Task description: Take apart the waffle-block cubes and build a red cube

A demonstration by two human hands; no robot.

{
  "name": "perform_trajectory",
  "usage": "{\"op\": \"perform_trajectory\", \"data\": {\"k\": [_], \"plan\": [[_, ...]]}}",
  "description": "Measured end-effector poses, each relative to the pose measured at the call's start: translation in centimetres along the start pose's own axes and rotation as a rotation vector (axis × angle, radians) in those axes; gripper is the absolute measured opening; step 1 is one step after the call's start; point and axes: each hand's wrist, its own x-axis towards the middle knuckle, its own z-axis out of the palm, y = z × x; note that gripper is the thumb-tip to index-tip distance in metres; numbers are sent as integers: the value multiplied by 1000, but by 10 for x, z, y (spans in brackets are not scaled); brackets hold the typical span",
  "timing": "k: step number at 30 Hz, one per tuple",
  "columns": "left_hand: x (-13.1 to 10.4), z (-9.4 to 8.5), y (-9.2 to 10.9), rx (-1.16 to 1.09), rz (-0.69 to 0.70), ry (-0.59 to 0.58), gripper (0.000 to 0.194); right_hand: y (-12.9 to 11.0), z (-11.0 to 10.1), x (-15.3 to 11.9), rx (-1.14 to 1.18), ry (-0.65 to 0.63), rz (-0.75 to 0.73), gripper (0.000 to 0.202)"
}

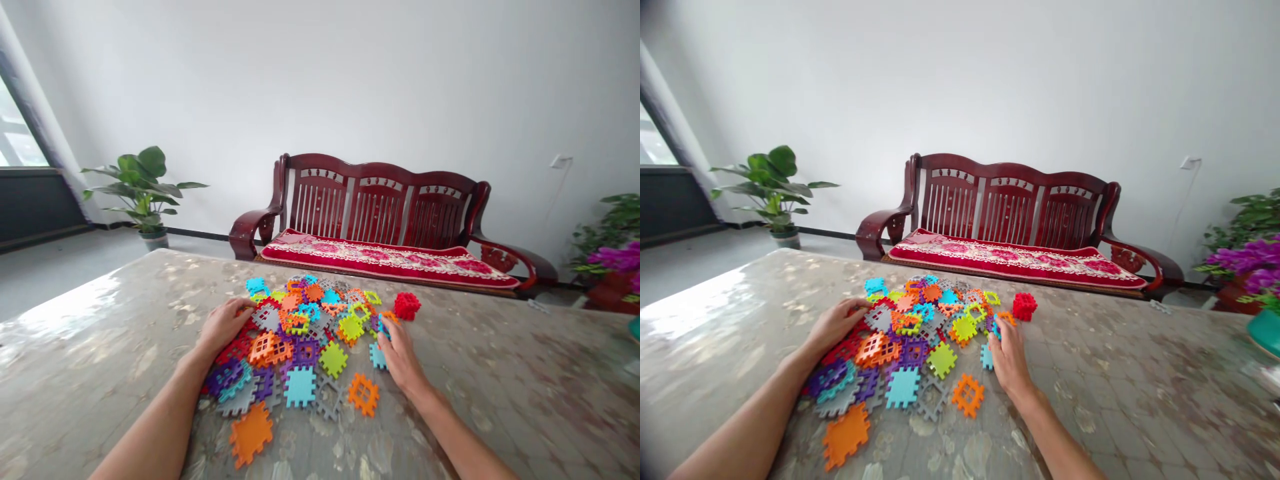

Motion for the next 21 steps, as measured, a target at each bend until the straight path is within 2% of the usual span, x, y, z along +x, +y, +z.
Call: {"op": "perform_trajectory", "data": {"k": [4,9,15,21], "plan": [[-3,-3,7,2,-21,-13,35,5,-9,4,114,77,30,50],[-5,-6,12,10,-37,-18,34,21,-24,6,183,137,189,53],[-4,-5,11,5,-46,-19,33,20,-21,5,189,140,121,47],[-3,-2,8,15,-46,-7,31,33,-13,8,214,159,83,46]]}}
